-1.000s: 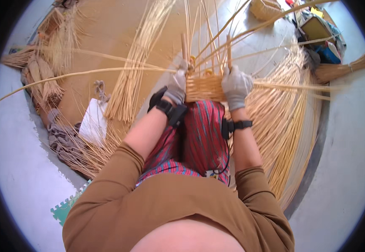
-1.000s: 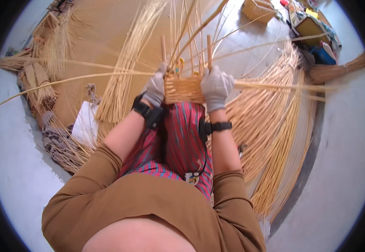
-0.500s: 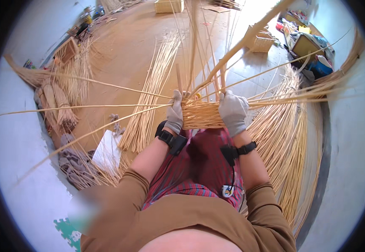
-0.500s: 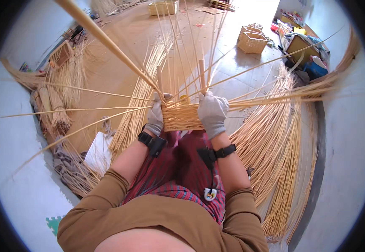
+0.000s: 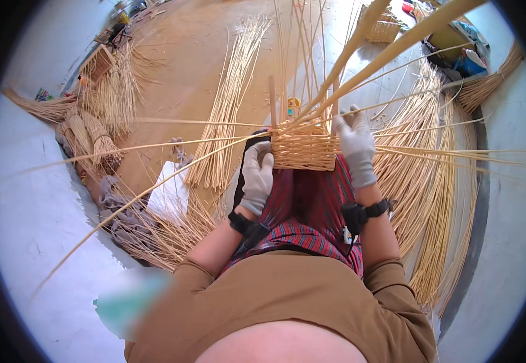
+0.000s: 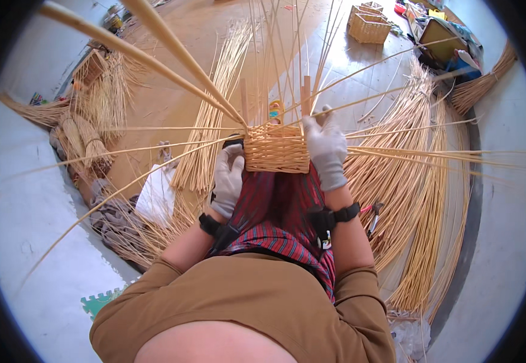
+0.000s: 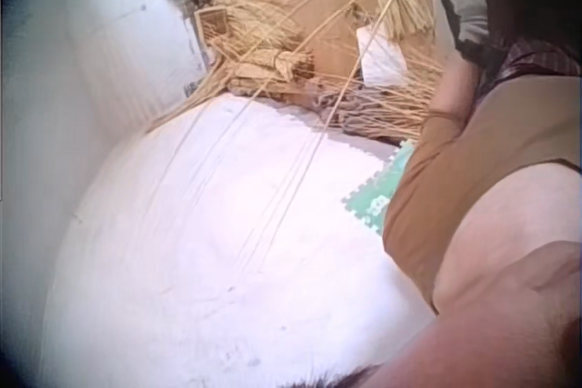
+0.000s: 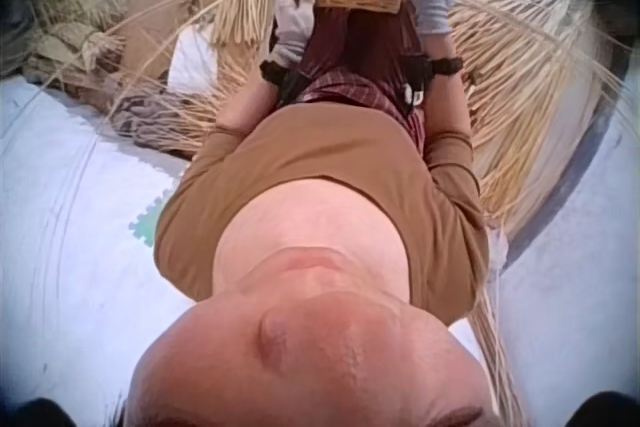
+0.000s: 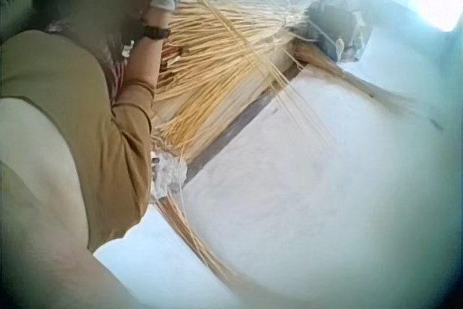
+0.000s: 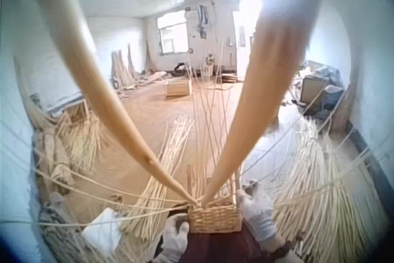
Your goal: The person is weaving a wicker basket using long wooden strips.
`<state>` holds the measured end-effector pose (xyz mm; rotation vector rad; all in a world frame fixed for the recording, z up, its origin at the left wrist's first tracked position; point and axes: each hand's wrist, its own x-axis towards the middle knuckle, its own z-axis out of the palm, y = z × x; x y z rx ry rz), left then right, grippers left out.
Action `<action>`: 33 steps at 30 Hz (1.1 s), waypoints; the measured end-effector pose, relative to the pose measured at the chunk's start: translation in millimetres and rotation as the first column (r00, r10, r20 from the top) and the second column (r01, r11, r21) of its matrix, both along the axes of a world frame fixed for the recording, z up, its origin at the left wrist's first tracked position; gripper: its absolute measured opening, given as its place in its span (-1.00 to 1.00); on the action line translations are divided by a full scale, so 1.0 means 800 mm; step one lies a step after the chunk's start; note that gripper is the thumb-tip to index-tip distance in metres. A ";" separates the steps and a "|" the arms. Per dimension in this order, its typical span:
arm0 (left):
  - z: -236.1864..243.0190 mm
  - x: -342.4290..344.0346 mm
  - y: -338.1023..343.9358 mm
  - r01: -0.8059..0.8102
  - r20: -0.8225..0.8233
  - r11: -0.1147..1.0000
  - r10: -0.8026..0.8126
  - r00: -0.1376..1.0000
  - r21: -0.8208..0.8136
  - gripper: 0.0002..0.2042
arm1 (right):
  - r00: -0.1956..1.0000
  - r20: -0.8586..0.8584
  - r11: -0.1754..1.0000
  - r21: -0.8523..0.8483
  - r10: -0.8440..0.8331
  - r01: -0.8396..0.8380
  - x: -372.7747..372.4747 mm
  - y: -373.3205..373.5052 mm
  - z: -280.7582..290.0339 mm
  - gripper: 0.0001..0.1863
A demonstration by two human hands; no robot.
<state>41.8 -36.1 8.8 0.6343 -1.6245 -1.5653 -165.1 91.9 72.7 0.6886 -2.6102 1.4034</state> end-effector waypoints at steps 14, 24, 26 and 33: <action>0.060 -0.101 -0.050 0.305 0.467 0.773 -0.594 0.655 0.556 -0.50 | 0.831 0.346 0.651 -0.759 0.435 -0.025 0.036 0.047 -0.043 -0.85; 0.002 -0.102 -0.013 0.274 0.078 0.703 -0.425 0.902 0.656 -0.85 | 0.812 0.549 0.712 -0.651 0.201 0.264 -0.021 -0.011 -0.006 -0.67; -0.004 -0.110 -0.014 0.211 0.096 0.704 -0.370 0.924 0.678 -0.85 | 0.849 0.297 0.802 -0.556 0.437 -0.218 -0.062 -0.034 -0.002 -0.73; -0.018 -0.127 0.004 0.131 0.110 0.783 -0.246 0.963 0.608 -0.89 | 0.786 -0.326 0.838 0.035 0.525 -0.545 -0.086 -0.163 0.024 -0.40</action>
